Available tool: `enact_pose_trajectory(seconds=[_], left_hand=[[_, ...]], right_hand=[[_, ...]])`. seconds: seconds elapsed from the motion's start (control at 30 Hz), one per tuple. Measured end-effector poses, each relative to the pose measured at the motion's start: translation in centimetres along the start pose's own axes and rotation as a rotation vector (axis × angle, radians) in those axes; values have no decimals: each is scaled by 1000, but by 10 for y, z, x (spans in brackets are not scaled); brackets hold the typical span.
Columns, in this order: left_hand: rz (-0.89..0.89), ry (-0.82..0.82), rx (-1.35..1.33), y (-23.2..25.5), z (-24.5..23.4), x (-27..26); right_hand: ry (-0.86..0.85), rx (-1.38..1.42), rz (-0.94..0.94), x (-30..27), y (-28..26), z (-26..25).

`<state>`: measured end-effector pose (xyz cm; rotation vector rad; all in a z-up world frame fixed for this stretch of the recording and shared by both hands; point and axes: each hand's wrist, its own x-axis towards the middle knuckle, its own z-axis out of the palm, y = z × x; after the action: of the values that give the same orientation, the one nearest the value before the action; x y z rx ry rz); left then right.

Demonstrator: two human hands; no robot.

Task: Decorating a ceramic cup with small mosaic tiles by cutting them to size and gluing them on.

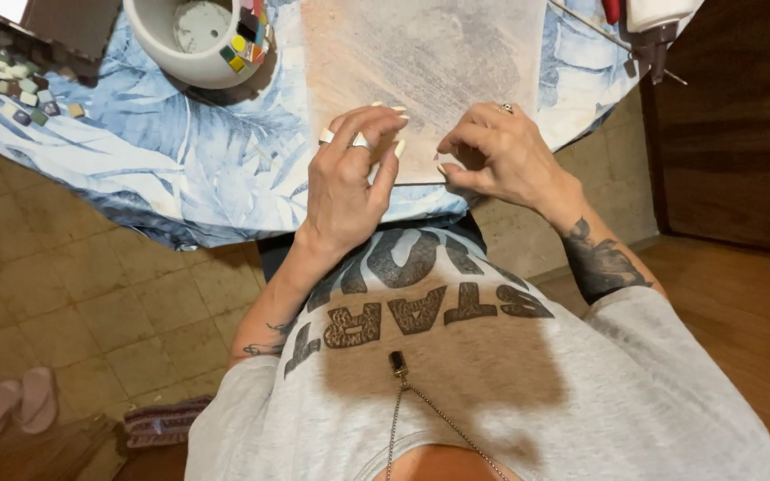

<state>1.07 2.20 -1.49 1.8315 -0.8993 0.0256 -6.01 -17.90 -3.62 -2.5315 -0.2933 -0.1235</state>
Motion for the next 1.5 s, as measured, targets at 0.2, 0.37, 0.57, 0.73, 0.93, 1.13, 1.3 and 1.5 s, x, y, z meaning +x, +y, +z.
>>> enact_pose_trajectory(seconds=[0.2,0.37,0.57,0.73,0.93,1.13,1.3,1.5], left_hand=[[-5,-6,6,-3,2,-1],[-85,-50,-60,-1,-2,-3],[-484,-478,-831,0,2,2],[-798,-390,-1416,-23,22,-2],[-826,-255,-1528,-31,33,4],[-754,-270,-1552,-35,41,9],[-771,-271,-1509,-22,34,20],[-707,-223,-1434,-16,44,19]], right_hand=[[-4,-54,-3,4,1,2],[52,15,-41,3,4,2],[200,-117,-312,26,-27,-31],[189,-185,-415,40,-26,-39],[147,-78,-370,49,-25,-46],[225,248,-173,46,-22,-44],[313,307,-107,43,-15,-35],[376,419,-36,44,-22,-28]])
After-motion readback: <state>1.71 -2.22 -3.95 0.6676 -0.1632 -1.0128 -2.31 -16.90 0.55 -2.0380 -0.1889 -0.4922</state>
